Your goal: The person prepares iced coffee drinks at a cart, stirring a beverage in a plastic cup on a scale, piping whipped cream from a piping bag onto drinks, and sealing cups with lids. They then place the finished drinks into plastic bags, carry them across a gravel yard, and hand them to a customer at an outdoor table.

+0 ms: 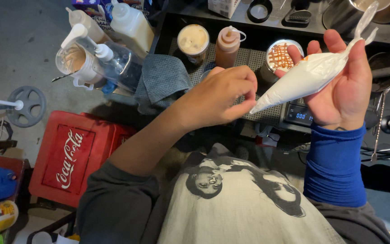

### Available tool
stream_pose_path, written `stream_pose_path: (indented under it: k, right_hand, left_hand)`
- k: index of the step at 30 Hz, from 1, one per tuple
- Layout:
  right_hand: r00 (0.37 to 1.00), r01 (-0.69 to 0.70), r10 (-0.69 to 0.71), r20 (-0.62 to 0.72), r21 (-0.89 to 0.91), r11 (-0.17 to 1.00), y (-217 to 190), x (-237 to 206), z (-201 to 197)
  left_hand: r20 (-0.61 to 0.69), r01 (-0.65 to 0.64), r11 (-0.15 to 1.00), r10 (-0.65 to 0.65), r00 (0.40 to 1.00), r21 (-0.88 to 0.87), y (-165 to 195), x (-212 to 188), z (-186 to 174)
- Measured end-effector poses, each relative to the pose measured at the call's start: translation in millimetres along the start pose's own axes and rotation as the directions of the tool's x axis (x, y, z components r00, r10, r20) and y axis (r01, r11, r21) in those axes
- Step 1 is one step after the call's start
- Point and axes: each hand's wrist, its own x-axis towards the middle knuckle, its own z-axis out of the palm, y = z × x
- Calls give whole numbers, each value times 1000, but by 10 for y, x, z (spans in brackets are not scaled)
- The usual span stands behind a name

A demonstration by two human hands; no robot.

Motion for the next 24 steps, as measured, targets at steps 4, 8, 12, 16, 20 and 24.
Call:
stream_pose_path:
  k: [4, 8, 12, 16, 20, 24]
  right_hand:
    - [1000, 23, -22, -20, 29, 999, 6, -15, -1]
    - [998, 25, -21, -58, 70, 997, -17, -38, -40]
    - [995, 51, -38, -96, 138, 989, -91, -87, -96]
    - [994, 50, -35, -101, 147, 988, -186, -144, -119]
    - [999, 39, -38, -31, 60, 997, -194, -166, -59]
    - [997, 73, -73, -27, -16, 997, -136, -176, 73]
  left_hand:
    - [-17, 56, 993, -58, 998, -101, -78, -118, -106]
    - [-106, 111, 992, -117, 987, -64, -198, -326, -216]
    - [-268, 306, 951, -286, 920, 36, -312, -474, -389]
    - [-249, 436, 894, -447, 859, -102, -170, -517, -263]
    - [-144, 251, 950, -279, 950, -187, 96, -405, 30]
    - [-142, 102, 994, -94, 985, 44, 228, -186, 101]
